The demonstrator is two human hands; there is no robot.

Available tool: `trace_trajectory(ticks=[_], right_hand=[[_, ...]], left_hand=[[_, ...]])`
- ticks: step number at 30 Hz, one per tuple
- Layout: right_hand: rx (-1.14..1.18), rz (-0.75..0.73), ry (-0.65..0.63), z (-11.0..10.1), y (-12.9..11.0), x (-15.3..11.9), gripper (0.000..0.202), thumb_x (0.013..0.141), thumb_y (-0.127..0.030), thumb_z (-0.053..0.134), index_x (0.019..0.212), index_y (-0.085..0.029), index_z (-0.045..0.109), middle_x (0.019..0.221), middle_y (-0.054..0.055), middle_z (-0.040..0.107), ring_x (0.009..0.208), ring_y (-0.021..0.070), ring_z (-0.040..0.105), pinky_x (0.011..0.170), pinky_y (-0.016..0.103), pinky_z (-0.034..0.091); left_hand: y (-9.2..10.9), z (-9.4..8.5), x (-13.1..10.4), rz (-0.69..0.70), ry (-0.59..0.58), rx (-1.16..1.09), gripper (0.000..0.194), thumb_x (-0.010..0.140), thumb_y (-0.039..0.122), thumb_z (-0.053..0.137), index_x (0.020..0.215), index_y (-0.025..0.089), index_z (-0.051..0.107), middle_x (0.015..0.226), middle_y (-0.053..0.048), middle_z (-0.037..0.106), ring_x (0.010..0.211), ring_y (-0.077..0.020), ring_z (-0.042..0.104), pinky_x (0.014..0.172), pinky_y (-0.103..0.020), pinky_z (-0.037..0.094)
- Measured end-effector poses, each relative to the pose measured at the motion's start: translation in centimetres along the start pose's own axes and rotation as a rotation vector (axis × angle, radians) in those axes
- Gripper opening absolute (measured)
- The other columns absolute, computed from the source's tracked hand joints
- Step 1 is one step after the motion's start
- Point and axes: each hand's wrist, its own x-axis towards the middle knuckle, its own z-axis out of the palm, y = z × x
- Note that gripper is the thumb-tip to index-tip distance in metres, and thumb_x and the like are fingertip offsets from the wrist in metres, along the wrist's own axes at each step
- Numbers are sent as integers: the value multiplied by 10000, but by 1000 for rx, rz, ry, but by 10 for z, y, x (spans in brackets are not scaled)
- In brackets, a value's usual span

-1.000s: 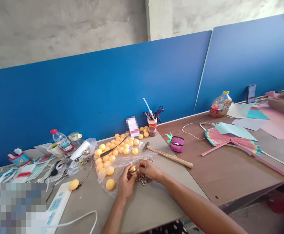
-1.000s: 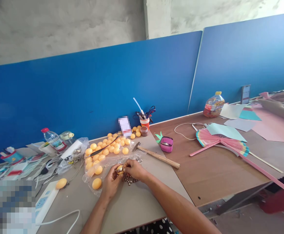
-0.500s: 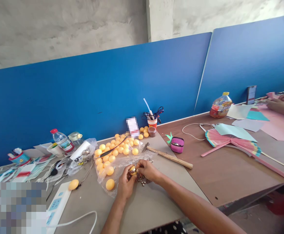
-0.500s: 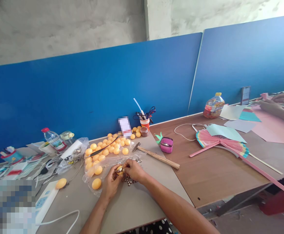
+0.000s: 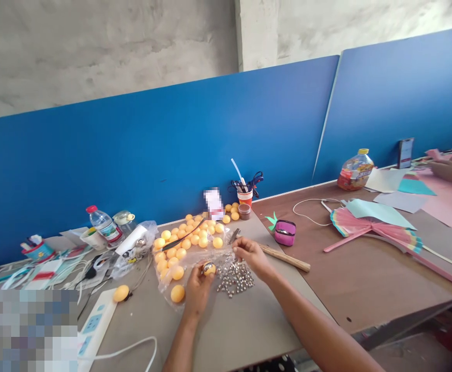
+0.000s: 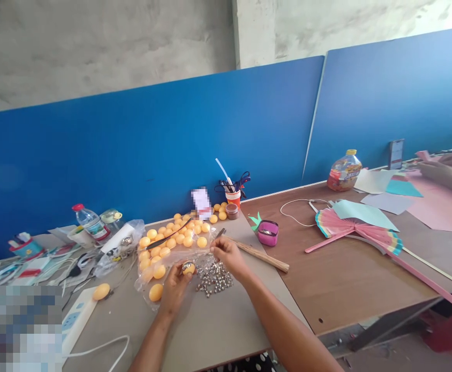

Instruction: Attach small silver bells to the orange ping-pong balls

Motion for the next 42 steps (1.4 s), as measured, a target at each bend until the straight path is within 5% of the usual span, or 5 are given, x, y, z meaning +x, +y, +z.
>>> trace_trajectory(ticks=[4,10,30,36,42], right_hand=[[-582,-99,296,-22,8,9,96,782,-214,493,766,-168,575,759,46,595,702,169,530,664,283,403],[-1291,182,248,-36,16,6,273,831,-149,484,1066,-139,622,1071,173,600,975,275,543,783,350,384],[-1326,190,202,-40,9,8,294,859,-57,377,1007,-113,625,1011,155,627,810,194,621,680,281,399],[-1030,-172,229,-29,-10,0,259,938,-292,372,1000,-164,588,947,89,640,803,183,598,702,268,401],[-889,-376,-105,-11,-24,-19,218,891,-281,412,839,-187,601,780,42,614,664,149,542,628,253,361]], left_hand=[[2,-1,1,-16,37,-2,459,670,412,740,1046,198,586,990,-58,683,850,-215,686,847,-381,514],[-4,-4,1,17,37,65,479,683,396,716,1096,191,583,1095,-91,673,977,-234,664,927,-402,485],[-11,-8,3,16,80,130,503,708,386,701,1136,177,541,1076,-99,668,965,-227,651,878,-392,513],[-13,-8,3,31,82,136,417,722,393,684,1060,177,570,1020,-72,654,910,-213,637,834,-378,524],[-13,-6,4,31,112,131,407,733,385,666,1067,173,567,908,-50,670,799,-203,643,776,-375,524]])
